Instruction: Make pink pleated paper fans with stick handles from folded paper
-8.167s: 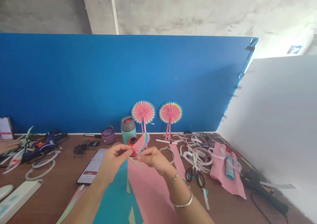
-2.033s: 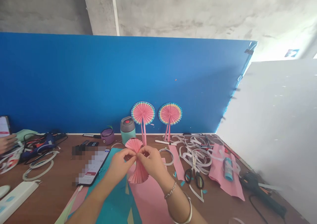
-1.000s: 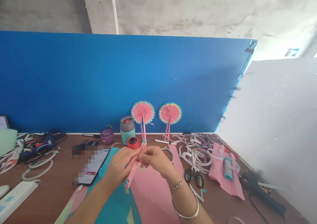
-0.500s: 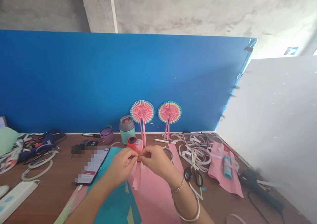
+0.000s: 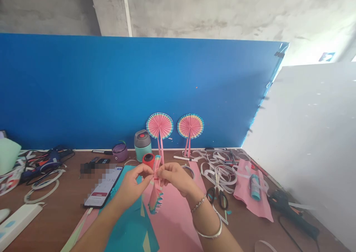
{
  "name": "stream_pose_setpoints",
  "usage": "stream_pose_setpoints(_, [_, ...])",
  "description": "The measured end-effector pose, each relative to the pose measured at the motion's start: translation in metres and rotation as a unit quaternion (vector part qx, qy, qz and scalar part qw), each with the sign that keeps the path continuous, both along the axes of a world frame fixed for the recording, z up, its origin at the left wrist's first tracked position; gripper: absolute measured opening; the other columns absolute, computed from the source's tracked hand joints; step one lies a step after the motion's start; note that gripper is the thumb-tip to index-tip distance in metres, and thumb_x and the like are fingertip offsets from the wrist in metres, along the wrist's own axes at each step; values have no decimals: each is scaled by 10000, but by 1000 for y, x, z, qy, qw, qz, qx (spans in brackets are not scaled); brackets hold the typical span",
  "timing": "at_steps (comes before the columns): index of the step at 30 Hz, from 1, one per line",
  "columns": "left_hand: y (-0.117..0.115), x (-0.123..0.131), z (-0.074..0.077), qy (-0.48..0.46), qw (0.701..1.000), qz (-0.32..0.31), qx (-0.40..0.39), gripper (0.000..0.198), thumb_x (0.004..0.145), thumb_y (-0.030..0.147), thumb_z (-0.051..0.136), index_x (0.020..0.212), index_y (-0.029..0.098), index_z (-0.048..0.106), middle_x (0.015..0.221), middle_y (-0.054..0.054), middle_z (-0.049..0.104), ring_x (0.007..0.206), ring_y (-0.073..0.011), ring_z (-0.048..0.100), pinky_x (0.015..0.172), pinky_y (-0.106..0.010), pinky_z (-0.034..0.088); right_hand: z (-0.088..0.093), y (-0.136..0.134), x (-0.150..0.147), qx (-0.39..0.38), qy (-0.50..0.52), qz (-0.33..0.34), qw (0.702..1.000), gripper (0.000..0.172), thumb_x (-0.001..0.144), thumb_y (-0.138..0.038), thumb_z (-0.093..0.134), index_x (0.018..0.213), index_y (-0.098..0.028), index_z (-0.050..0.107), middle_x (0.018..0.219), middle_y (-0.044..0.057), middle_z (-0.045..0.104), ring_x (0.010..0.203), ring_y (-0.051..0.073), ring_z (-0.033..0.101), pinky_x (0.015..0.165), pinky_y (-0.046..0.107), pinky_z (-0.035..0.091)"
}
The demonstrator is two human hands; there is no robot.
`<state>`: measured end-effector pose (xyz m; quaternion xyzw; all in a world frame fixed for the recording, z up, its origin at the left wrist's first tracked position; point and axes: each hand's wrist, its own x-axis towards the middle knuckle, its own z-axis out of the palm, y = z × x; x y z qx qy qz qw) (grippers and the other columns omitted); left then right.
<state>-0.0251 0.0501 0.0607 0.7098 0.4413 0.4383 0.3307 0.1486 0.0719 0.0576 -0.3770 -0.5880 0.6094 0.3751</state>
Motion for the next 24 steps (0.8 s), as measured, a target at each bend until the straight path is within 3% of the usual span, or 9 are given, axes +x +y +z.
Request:
stream_pose_setpoints(4, [-1,-1,-2,25,998,-8,60,85,767,170,535,766,191,617,794,-19,641,755,-154,564,707,-261,428,0,-1,-1,-20,28,4,999,136,706,-261,627,643,-140,628,565,-8,570,521,80,492,538,218,385])
stream_pose_setpoints(8, [0,0,-6,42,997,1,68,48,768,217,591,771,198,635,811,-22,640,784,-162,565,719,-262,422,2,-3,-2,-7,19,10,1000,163,723,-291,633,667,-139,634,586,2,591,539,87,505,553,227,390])
stream_pose_setpoints(13, [1,-1,-6,41,995,-9,85,166,834,220,503,699,193,596,743,-15,612,739,-151,549,690,-251,405,4,-4,0,24,-10,15,1000,192,737,-328,646,693,-141,639,610,15,622,567,104,544,567,236,410])
stream_pose_setpoints(24, [2,-8,4,-3,999,10,45,144,803,206,485,666,187,524,689,10,550,673,-129,503,638,-229,389,16,-8,15,83,-121,-56,988,74,709,-221,615,704,-147,618,703,7,613,600,116,582,567,239,443])
